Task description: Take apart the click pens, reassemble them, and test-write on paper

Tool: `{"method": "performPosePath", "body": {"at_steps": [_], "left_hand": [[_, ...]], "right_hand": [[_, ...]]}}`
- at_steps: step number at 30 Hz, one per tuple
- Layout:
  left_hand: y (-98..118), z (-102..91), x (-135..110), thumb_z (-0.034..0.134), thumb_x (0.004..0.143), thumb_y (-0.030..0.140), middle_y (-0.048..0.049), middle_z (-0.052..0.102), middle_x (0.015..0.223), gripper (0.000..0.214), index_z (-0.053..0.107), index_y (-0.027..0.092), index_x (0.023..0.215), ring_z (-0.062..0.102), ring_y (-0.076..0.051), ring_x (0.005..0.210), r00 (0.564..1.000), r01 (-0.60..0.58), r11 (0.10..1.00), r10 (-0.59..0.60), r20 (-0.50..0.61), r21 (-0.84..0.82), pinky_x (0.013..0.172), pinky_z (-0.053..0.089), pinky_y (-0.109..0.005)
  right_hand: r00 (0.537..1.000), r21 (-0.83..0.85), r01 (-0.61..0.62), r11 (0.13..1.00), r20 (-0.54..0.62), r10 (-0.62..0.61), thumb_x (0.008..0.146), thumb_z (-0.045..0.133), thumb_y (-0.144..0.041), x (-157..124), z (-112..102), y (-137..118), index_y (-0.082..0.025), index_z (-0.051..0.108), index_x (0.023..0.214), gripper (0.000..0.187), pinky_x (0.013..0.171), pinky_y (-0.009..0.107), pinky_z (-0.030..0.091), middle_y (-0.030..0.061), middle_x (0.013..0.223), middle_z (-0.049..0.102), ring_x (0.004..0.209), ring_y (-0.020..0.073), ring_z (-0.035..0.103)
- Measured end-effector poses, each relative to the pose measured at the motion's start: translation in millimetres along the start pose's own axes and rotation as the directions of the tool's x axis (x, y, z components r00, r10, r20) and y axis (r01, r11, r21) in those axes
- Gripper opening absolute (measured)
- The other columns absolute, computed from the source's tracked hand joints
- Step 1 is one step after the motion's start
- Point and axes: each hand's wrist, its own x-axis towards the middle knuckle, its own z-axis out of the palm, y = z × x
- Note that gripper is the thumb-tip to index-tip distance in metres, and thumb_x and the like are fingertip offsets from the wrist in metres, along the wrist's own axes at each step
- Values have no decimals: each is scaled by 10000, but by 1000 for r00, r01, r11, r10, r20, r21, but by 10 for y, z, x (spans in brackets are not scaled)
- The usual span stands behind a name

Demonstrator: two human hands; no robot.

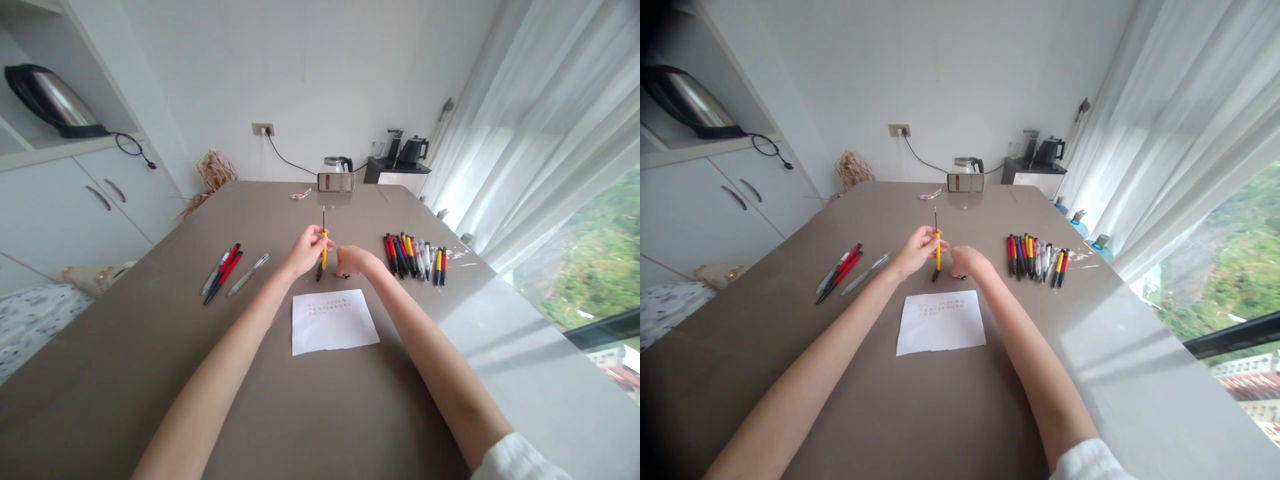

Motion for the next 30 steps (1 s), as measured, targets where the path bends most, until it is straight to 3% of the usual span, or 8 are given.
{"method": "performPosePath", "body": {"at_steps": [5,10,13,16,19,23,27,30], "left_hand": [[-10,10,-7,448,789,248,-62,599,838,142,412,166,900,588,-129,740,1000,-6,1000,6,15,10,675,462,-299],[14,11,-15,460,782,257,-66,608,836,158,419,170,907,588,-144,767,1000,-13,1000,12,19,20,663,459,-294],[41,1,-11,469,777,259,-67,612,835,168,421,168,909,587,-146,774,1000,-25,1000,25,10,10,663,455,-288],[44,-4,-9,476,772,255,-67,611,839,174,428,166,914,587,-140,758,999,-33,999,33,17,6,659,455,-287],[11,16,-13,480,770,254,-62,611,830,172,434,167,911,587,-137,730,998,-22,1000,21,59,17,640,455,-284],[-39,59,-20,488,766,270,-55,612,807,180,444,171,909,589,-134,711,991,-22,999,19,130,23,632,455,-280],[-67,72,-24,490,764,282,-49,616,792,192,448,172,915,593,-131,704,989,-39,998,34,142,39,641,457,-281],[-91,65,-20,493,763,289,-51,622,791,201,450,174,922,596,-131,700,988,-42,998,35,149,47,646,456,-282]], "right_hand": [[995,32,9,999,-99,-6,604,564,-259,11,30,-22,-103,631,811,268,488,234,417,98,675,637,625,191,597],[942,297,-28,954,-311,125,661,531,-344,1,-35,107,-105,629,698,261,471,217,420,96,611,632,533,153,582],[902,519,42,854,-387,191,669,524,-336,-15,-96,214,-111,615,649,244,413,186,412,65,538,615,437,114,551],[834,664,156,732,-485,262,636,537,-248,-18,-133,284,-113,595,667,150,367,157,397,43,546,616,410,92,540],[767,755,321,572,-561,311,619,542,-213,-24,-170,305,-114,560,717,140,333,136,378,47,636,639,420,78,542],[731,782,483,394,-607,310,630,554,-237,-79,-245,296,-116,538,773,188,315,121,359,58,716,647,433,61,533],[686,754,561,341,-654,318,659,540,-268,-158,-304,280,-121,544,835,229,328,120,367,62,760,647,483,69,550],[679,753,569,330,-657,329,668,537,-282,-191,-324,261,-124,542,847,239,348,119,383,67,782,648,538,83,576]]}}
